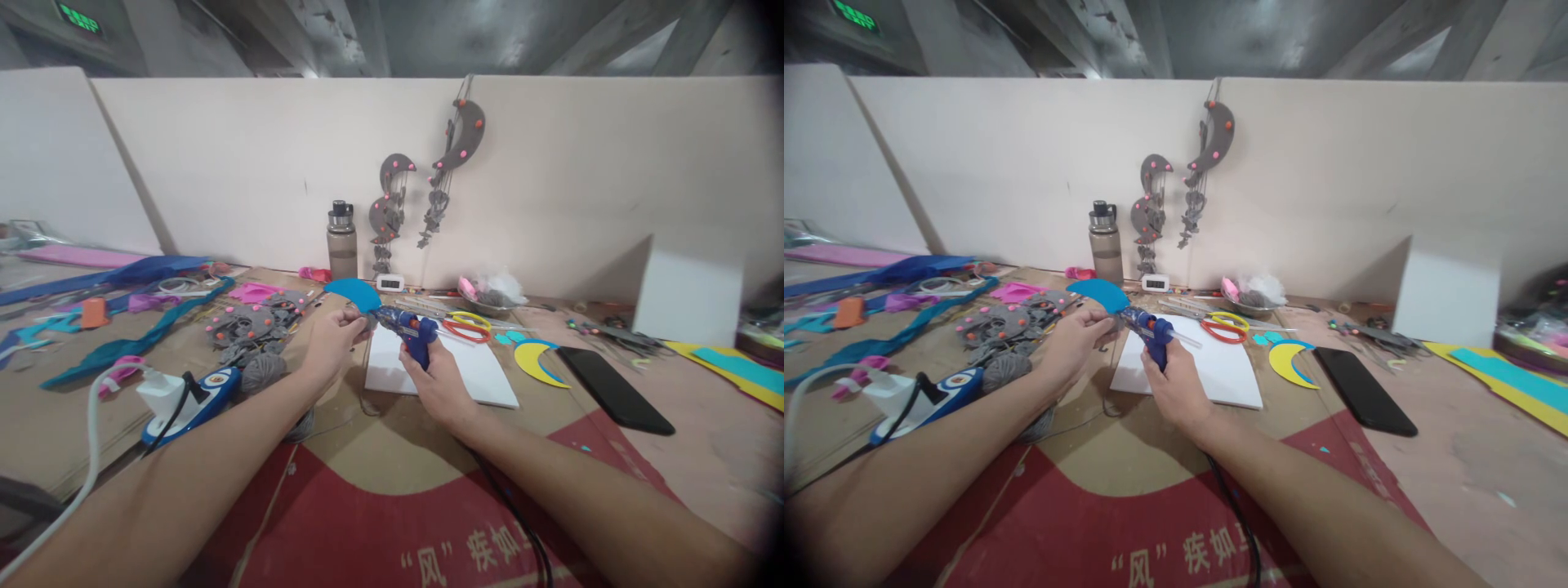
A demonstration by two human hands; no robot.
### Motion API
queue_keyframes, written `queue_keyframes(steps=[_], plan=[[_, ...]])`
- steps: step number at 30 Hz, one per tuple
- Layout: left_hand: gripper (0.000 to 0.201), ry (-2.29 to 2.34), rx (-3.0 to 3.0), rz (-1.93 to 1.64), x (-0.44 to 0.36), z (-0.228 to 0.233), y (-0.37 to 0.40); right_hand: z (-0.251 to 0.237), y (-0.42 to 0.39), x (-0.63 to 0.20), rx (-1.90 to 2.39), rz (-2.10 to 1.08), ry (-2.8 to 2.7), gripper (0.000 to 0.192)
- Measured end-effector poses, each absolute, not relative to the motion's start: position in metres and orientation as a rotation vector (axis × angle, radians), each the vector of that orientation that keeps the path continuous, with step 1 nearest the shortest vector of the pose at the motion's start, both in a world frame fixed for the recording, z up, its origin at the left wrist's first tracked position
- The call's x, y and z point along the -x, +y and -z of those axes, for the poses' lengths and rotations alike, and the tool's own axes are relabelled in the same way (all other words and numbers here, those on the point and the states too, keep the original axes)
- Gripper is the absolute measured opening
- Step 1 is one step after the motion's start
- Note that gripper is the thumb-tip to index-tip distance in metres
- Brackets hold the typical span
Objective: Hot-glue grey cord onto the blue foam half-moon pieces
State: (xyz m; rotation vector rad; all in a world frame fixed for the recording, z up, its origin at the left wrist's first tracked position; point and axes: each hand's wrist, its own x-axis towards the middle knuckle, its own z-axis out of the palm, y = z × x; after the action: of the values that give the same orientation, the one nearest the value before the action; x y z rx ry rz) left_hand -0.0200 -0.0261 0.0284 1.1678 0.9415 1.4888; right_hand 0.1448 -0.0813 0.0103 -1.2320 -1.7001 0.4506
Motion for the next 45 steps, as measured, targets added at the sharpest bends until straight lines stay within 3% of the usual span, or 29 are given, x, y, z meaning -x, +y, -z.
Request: queue_keyframes(steps=[45], plan=[[0.018, 0.914, -1.155, -1.499, 0.0212, -0.0282, -0.0247, -0.0103, -0.0840, -0.1439, 1.243, -0.441, -1.713, 0.024]])
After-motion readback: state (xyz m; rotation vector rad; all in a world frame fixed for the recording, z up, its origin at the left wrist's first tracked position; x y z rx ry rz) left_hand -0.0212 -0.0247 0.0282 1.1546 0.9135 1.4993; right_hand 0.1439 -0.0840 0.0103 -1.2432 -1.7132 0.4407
